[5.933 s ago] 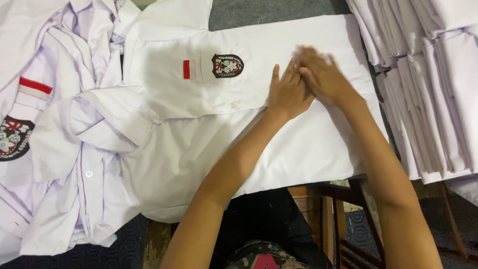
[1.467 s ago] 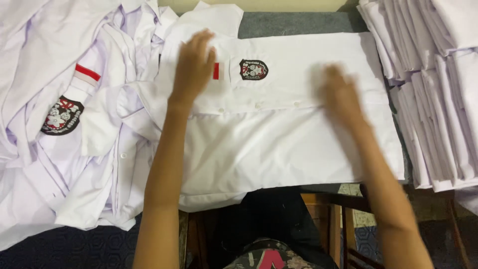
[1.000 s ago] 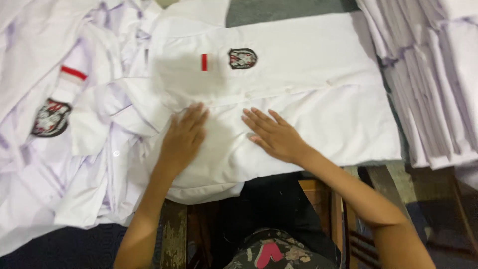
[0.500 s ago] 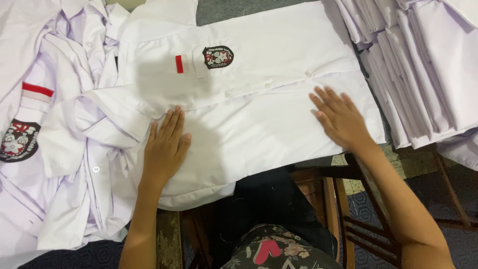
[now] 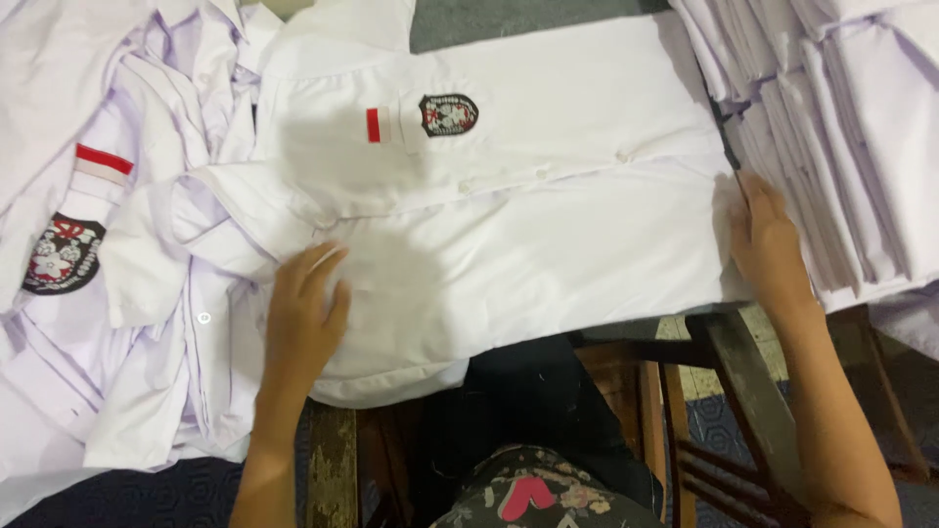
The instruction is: Folding a white school uniform shirt on a flat work surface
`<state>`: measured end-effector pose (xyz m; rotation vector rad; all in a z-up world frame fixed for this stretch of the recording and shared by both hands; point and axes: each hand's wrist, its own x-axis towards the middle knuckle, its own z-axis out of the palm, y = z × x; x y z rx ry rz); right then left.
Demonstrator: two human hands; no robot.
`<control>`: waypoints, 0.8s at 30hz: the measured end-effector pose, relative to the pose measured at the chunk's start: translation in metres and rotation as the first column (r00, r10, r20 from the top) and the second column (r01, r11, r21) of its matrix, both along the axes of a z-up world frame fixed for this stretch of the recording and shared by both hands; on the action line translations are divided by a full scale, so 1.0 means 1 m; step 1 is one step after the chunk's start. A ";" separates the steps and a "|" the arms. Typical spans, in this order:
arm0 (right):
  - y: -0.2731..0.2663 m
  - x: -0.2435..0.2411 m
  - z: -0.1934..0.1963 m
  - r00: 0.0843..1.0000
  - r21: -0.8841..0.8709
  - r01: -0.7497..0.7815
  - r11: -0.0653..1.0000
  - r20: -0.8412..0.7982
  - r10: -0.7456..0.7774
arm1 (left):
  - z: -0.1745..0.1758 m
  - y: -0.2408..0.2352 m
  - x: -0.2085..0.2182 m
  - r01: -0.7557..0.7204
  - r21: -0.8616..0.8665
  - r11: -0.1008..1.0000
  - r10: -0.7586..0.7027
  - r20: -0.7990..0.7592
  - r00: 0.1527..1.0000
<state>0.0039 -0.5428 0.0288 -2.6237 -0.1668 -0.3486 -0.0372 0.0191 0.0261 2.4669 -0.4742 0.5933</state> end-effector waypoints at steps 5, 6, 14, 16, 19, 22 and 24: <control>-0.020 0.015 -0.027 0.991 -0.174 0.120 0.977 0.081 -0.107 | 0.010 0.034 -0.055 -0.223 -0.055 0.973 0.209 -0.188 0.960; -0.021 0.020 -0.027 0.982 -0.237 0.190 0.953 0.054 -0.182 | 0.003 0.043 -0.065 -0.285 -0.048 0.957 0.269 -0.216 0.939; -0.068 0.072 -0.047 0.864 -0.337 0.358 0.871 -0.235 -0.446 | 0.031 0.029 -0.087 -0.636 0.015 0.771 0.414 -0.772 0.483; -0.059 0.072 -0.027 0.856 -0.421 0.325 0.847 -0.249 -0.453 | 0.032 0.027 -0.085 -0.648 0.022 0.762 0.437 -0.756 0.488; -0.010 0.050 0.041 0.824 -0.111 0.332 0.937 -0.450 -0.345 | 0.031 0.024 -0.085 -0.592 0.111 0.798 0.443 -0.775 0.451; 0.006 0.036 0.065 0.930 0.231 0.287 0.929 -0.301 -0.212 | 0.022 0.028 -0.083 -0.531 0.124 0.838 0.450 -0.707 0.545; 0.006 0.036 0.067 0.937 0.445 0.338 0.829 -0.242 -0.253 | 0.018 0.031 -0.082 -0.532 0.120 0.838 0.468 -0.658 0.590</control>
